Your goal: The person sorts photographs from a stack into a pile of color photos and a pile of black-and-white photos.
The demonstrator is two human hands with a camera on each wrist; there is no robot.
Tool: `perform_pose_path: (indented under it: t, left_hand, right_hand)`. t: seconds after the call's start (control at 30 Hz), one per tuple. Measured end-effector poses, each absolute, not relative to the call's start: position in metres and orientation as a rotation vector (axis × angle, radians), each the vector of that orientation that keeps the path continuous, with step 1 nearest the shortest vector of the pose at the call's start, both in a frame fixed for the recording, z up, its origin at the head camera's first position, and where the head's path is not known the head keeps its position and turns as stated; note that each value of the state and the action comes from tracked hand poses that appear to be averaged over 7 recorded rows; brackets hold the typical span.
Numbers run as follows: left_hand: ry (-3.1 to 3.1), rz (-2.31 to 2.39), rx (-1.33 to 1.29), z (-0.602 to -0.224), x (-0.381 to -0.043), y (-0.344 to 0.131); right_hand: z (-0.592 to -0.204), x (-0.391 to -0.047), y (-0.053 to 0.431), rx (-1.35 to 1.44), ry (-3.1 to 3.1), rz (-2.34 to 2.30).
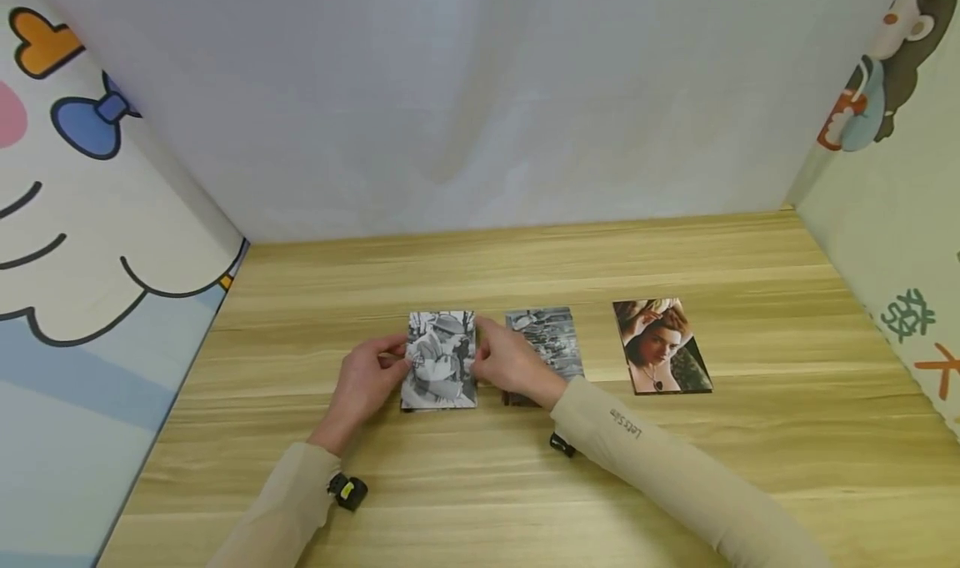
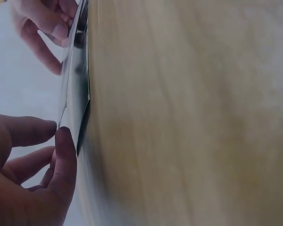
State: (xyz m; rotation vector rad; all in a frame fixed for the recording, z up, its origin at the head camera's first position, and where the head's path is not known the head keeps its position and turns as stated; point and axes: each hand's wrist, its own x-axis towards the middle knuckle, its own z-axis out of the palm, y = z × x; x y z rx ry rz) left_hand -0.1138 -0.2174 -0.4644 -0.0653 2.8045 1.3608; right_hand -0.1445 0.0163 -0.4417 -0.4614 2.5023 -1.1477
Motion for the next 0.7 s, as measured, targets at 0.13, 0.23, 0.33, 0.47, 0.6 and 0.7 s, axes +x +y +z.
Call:
perform_pose_path:
  t: [0.13,0.23,0.33,0.47,0.6,0.7]
  left_hand:
    - [2.810,1.328,-0.064,-0.4660,-0.1162,-0.2163]
    - [2.815,1.308,-0.061,-0.4658,-0.1159,-0.2164]
    - [2.815,1.290,-0.056,-0.4644,-0.1148,-0.2167]
    - [2.813,1.256,-0.022,-0.4631,-0.1147,-0.2172]
    - [2.817,1.216,0.009,-0.4630,-0.1158,-0.2180]
    - [2.822,1.185,0.024,-0.4636,-0.1165,-0.2191]
  right_hand:
    - [-0.4422,-0.1459,0.0174,-0.457,2.493,-1.139]
    - [-0.4420,-0.1472,0.0167,-0.457,2.493,-1.120]
    - [-0.4416,-0.1484,0.0153,-0.456,2.489,-1.101]
    - [-0.4415,-0.1496,0.0143,-0.449,2.487,-1.082]
    - [-0.4406,-0.1501,0.0132,-0.437,2.476,-1.075]
    - [-0.4400,-0.1504,0.0125,-0.433,2.466,-1.067]
